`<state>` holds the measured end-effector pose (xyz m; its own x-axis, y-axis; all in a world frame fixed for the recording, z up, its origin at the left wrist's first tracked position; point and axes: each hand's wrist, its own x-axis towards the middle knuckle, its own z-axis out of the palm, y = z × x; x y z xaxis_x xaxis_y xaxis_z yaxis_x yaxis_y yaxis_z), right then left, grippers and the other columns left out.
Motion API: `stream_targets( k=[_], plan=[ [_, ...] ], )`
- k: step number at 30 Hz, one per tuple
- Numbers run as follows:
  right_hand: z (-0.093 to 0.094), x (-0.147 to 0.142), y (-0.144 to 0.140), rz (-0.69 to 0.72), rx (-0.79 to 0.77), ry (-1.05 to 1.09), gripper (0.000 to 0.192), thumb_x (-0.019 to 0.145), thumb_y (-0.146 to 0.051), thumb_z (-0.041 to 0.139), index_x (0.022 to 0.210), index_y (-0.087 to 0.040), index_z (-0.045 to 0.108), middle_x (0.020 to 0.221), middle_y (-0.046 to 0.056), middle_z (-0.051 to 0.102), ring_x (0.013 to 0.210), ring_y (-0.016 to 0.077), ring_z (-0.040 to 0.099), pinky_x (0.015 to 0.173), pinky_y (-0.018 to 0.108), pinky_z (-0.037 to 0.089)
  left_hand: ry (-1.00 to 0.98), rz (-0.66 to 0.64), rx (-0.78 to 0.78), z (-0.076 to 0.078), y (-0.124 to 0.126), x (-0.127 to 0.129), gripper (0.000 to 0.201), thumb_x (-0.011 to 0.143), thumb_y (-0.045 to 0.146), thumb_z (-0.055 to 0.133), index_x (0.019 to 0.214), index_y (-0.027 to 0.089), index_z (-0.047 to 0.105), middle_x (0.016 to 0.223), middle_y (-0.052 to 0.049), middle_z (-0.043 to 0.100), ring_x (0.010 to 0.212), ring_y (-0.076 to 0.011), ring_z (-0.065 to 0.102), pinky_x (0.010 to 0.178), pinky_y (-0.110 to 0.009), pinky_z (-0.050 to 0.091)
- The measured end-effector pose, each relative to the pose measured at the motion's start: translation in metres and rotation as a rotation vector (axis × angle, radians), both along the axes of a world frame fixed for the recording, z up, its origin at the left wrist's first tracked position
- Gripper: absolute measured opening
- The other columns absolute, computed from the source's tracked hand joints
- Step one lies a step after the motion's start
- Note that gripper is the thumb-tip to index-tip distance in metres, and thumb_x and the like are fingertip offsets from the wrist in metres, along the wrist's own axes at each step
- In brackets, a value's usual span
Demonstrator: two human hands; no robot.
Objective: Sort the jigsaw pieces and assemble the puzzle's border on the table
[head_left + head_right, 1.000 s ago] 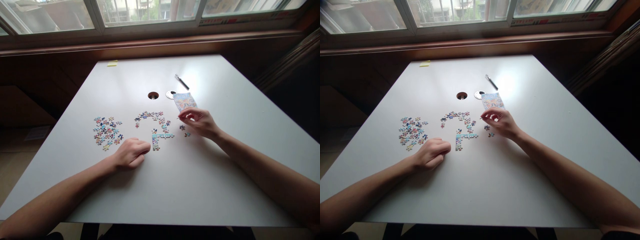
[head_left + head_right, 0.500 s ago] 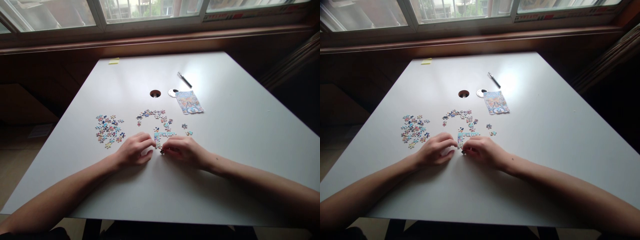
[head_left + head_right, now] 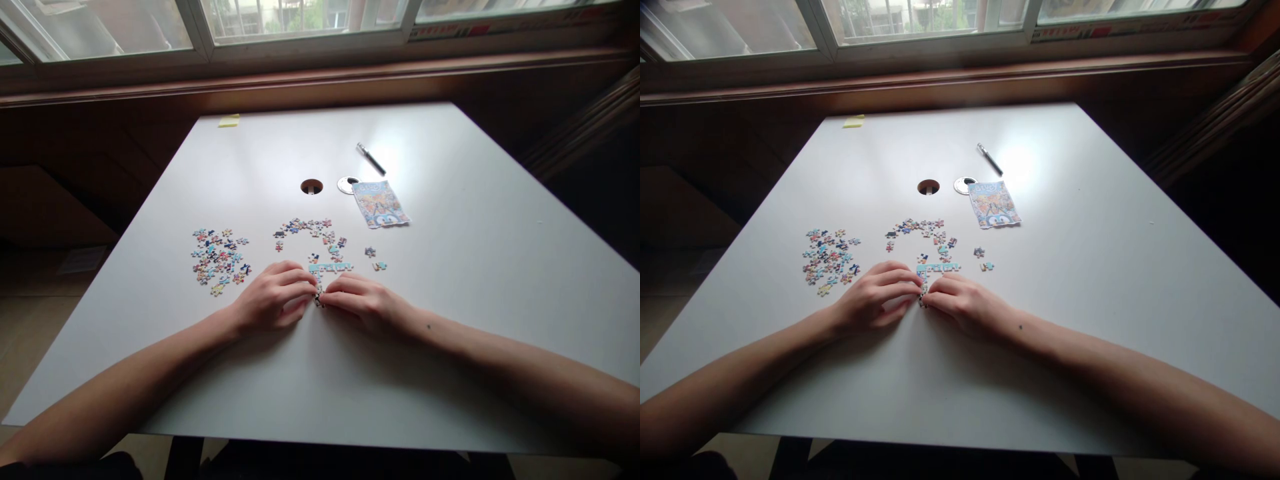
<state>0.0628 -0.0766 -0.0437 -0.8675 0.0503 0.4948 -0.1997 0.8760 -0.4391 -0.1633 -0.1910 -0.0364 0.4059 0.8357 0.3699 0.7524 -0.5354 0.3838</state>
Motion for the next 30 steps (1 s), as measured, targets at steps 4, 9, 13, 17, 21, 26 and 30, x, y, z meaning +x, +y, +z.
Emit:
stream_targets(
  k=[4, 9, 13, 17, 21, 26, 30],
  plan=[
    [0.000, 0.000, 0.000, 0.005, 0.007, 0.020, 0.021, 0.100, -0.014, 0.049, 0.111, -0.018, 0.066, 0.097, 0.010, 0.068, 0.089, 0.0186, 0.062, 0.079, 0.035, 0.055, -0.001, -0.004, -0.005, 0.000, 0.000, 0.000, 0.022, 0.089, 0.013, 0.059, 0.108, 0.022, 0.065, 0.118, -0.004, 0.071, 0.110, -0.0225, 0.058, 0.099, -0.039, 0.049],
    [0.004, 0.000, -0.001, 0.004, 0.117, 0.016, 0.023, 0.099, -0.010, 0.046, 0.112, -0.013, 0.065, 0.093, 0.012, 0.067, 0.087, 0.0204, 0.061, 0.076, 0.037, 0.055, -0.001, -0.001, -0.001, 0.000, 0.000, -0.001, 0.021, 0.088, 0.013, 0.059, 0.106, 0.022, 0.065, 0.117, -0.004, 0.071, 0.109, -0.0221, 0.060, 0.099, -0.040, 0.050],
    [0.007, 0.000, -0.003, 0.006, 0.194, -0.009, 0.025, 0.099, -0.008, 0.044, 0.112, -0.012, 0.065, 0.091, 0.012, 0.066, 0.086, 0.0210, 0.060, 0.076, 0.037, 0.055, -0.005, 0.001, 0.002, -0.001, 0.001, -0.001, 0.021, 0.089, 0.014, 0.058, 0.106, 0.022, 0.065, 0.116, -0.005, 0.071, 0.109, -0.0217, 0.060, 0.099, -0.040, 0.050],
    [0.009, -0.001, -0.004, -0.012, 0.289, -0.053, 0.024, 0.098, -0.007, 0.045, 0.110, -0.011, 0.066, 0.088, 0.012, 0.065, 0.084, 0.0209, 0.058, 0.074, 0.037, 0.053, -0.016, -0.001, 0.004, -0.001, 0.001, 0.000, 0.022, 0.088, 0.014, 0.059, 0.107, 0.023, 0.066, 0.116, -0.004, 0.072, 0.109, -0.0219, 0.059, 0.098, -0.039, 0.051],
    [0.010, -0.001, -0.006, -0.029, 0.363, -0.076, 0.024, 0.098, -0.007, 0.044, 0.108, -0.010, 0.066, 0.088, 0.011, 0.065, 0.080, 0.0208, 0.056, 0.072, 0.038, 0.051, -0.019, -0.003, 0.015, 0.000, 0.001, 0.000, 0.023, 0.087, 0.013, 0.061, 0.107, 0.023, 0.066, 0.116, -0.004, 0.072, 0.109, -0.0214, 0.059, 0.098, -0.039, 0.051],
    [0.010, 0.000, -0.005, -0.046, 0.367, -0.118, 0.024, 0.100, -0.009, 0.043, 0.109, -0.012, 0.065, 0.087, 0.009, 0.064, 0.078, 0.0194, 0.055, 0.073, 0.036, 0.049, -0.002, 0.001, 0.017, 0.000, 0.000, -0.001, 0.024, 0.086, 0.013, 0.061, 0.108, 0.024, 0.066, 0.117, -0.004, 0.072, 0.111, -0.0216, 0.059, 0.099, -0.039, 0.051],
    [0.013, 0.001, -0.003, -0.049, 0.364, -0.174, 0.025, 0.101, -0.012, 0.042, 0.110, -0.014, 0.065, 0.085, 0.007, 0.065, 0.075, 0.0182, 0.057, 0.075, 0.035, 0.047, -0.004, 0.004, 0.018, 0.000, 0.000, 0.000, 0.024, 0.087, 0.013, 0.061, 0.107, 0.024, 0.066, 0.116, -0.005, 0.072, 0.110, -0.0213, 0.060, 0.097, -0.038, 0.052]
  ],
)
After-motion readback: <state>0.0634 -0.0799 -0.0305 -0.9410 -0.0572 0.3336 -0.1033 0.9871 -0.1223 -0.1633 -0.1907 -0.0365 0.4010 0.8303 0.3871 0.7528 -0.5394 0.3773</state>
